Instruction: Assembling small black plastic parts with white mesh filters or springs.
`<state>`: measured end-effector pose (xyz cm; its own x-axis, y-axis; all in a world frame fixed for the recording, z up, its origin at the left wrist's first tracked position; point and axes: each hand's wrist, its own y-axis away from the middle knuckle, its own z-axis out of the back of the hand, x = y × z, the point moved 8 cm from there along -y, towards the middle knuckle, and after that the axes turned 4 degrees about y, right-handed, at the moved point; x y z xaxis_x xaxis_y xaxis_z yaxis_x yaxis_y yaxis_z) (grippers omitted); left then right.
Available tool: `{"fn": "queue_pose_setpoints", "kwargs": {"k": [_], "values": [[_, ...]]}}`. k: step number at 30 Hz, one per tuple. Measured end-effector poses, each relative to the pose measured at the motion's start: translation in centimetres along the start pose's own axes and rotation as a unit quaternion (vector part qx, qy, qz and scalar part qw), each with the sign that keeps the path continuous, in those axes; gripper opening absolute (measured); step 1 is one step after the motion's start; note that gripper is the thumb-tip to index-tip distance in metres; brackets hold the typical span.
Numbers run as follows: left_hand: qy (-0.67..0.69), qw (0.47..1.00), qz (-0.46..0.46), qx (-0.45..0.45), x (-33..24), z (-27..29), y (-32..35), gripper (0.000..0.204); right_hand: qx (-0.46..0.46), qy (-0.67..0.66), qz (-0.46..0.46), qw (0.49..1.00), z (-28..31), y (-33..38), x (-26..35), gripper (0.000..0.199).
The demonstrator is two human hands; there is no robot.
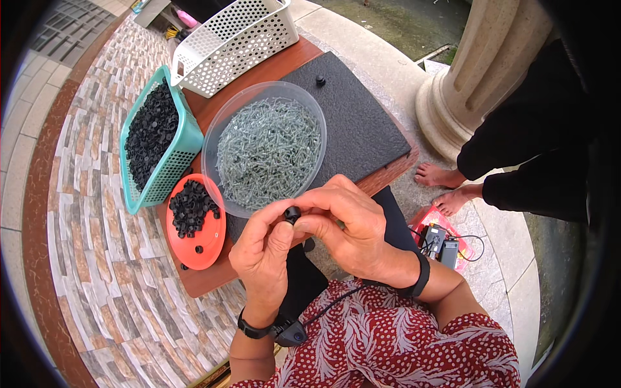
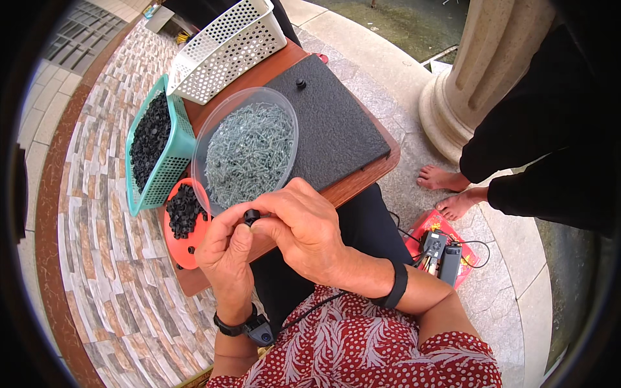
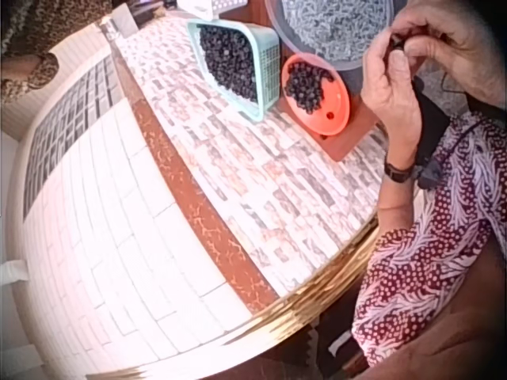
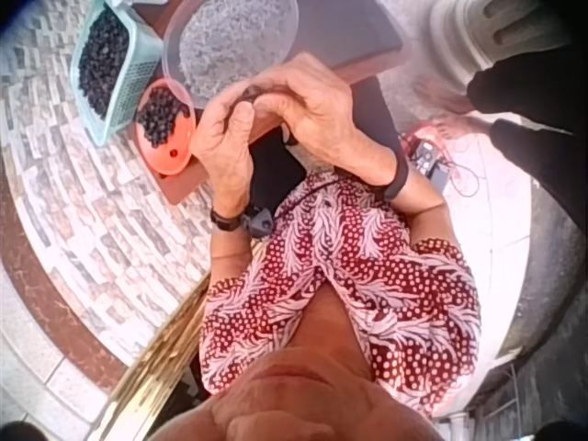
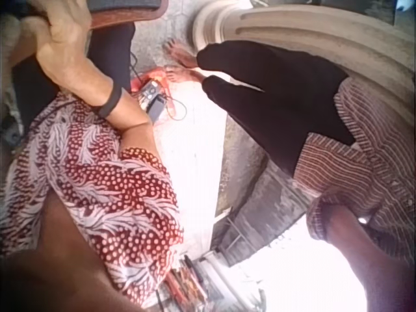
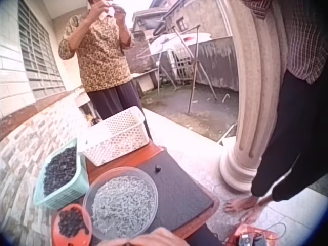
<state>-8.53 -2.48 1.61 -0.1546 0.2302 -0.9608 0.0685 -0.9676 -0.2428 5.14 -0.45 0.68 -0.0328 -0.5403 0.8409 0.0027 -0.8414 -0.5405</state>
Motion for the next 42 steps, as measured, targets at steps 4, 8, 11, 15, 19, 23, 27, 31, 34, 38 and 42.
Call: {"fn": "queue_pose_setpoints", "kwargs": {"k": [4, 8, 11, 15, 19, 23, 27, 31, 34, 38, 42], "values": [[0.156, 0.983, 0.074, -0.054, 1.5, 0.0, 0.3, 0.028, -0.012, 0.009, 0.043, 0.999, -0.1, 0.3, 0.1, 0.024], [0.184, 0.978, 0.082, -0.053, 1.8, -0.4, 0.7, 0.029, -0.027, -0.006, 0.044, 0.999, 0.1, 0.4, -0.1, 0.022], [0.135, 0.988, 0.071, -0.039, 1.2, -0.6, 0.4, 0.031, -0.011, -0.034, -0.009, 0.999, 0.2, 0.2, -0.8, 0.02], [0.04, 0.998, 0.049, 0.026, 1.1, -0.4, 0.0, 0.032, 0.021, -0.093, -0.081, 0.992, 0.2, 0.1, -2.2, 0.018], [0.064, 0.993, 0.069, 0.064, 1.1, -0.4, -0.1, 0.031, 0.026, -0.203, -0.188, 0.961, -0.4, 0.6, -3.5, 0.018], [0.109, 0.984, 0.134, 0.037, 1.8, -0.6, 0.0, 0.031, 0.032, -0.109, -0.098, 0.989, 0.1, -0.2, -2.3, 0.016], [0.113, 0.985, 0.127, 0.021, 1.6, -0.7, -0.3, 0.031, 0.025, -0.043, -0.031, 0.998, 0.2, -0.3, -1.4, 0.018], [0.169, 0.975, 0.145, 0.002, 2.6, -0.5, 0.1, 0.03, 0.031, -0.037, -0.029, 0.998, 0.0, -0.2, -1.3, 0.022], [0.191, 0.968, 0.16, -0.005, 2.8, -0.9, 0.2, 0.03, 0.022, -0.011, -0.022, 0.999, 0.1, 0.1, -1.5, 0.022], [0.19, 0.969, 0.16, -0.009, 3.1, -0.9, 0.1, 0.029, 0.017, -0.068, -0.067, 0.995, -0.2, 0.2, -2.4, 0.025], [0.205, 0.965, 0.161, -0.013, 3.3, -0.8, 0.2, 0.028, 0.018, -0.033, -0.079, 0.996, -0.3, 0.3, -2.4, 0.023]]}}
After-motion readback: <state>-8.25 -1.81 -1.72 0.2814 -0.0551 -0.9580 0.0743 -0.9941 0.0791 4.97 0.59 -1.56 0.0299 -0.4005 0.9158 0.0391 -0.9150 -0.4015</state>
